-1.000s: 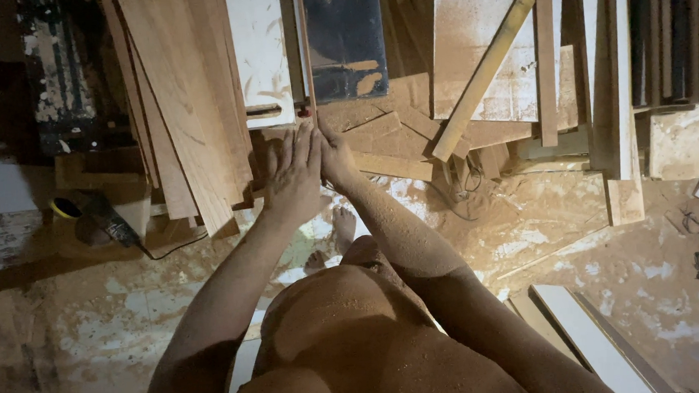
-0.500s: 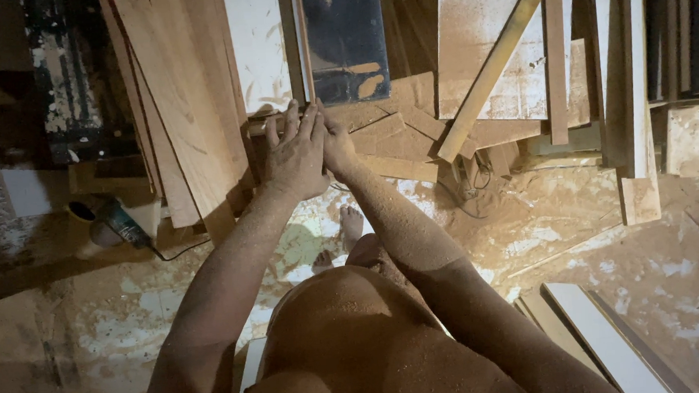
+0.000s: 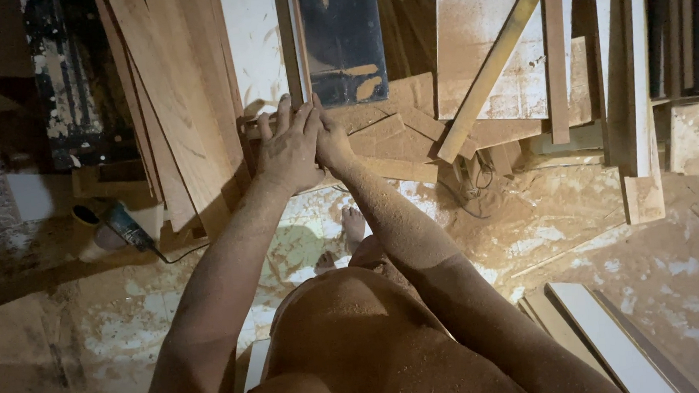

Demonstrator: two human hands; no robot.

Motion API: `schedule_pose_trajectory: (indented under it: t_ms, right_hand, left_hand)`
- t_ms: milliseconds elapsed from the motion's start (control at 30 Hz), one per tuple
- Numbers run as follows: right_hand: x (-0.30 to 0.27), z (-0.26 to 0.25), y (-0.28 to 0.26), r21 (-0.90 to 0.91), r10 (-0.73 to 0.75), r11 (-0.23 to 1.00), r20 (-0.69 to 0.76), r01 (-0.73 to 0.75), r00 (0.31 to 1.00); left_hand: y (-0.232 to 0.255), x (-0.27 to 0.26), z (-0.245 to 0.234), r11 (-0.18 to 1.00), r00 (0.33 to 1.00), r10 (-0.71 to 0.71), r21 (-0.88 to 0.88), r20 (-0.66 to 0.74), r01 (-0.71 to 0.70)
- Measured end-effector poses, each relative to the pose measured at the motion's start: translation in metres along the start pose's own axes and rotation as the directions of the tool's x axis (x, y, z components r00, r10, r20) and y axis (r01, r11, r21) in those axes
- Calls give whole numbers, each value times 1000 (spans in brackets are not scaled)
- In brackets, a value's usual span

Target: Sorting and moving various wooden strips and boards on a workshop floor.

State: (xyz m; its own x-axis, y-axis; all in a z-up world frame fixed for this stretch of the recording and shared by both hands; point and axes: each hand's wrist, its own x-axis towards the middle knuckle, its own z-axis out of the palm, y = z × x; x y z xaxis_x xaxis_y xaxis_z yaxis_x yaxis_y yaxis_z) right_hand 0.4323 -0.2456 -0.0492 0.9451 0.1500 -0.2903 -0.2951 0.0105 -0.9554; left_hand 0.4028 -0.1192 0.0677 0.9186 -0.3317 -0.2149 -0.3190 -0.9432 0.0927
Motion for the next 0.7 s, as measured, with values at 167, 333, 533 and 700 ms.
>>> schedule_pose_trajectory:
  t_ms: [167, 333, 533, 700]
  right_hand:
    - [1, 8, -6, 54, -55, 997, 33, 54, 998]
    - [-16, -2, -43, 102, 17, 995, 15, -19, 1000]
    - [-66, -25, -32, 68, 112, 991, 4, -112, 994]
    - [-97, -58, 30, 45, 146, 988, 22, -147, 989]
  left_hand:
    - [9, -10, -21, 1000, 994, -28, -6, -104, 28]
    - [4, -2, -28, 999, 999, -39, -6, 18, 39]
    - [0, 11, -18, 999, 999, -19, 39, 29, 18]
    - [-7, 29, 13, 996, 999, -1, 94, -37, 4]
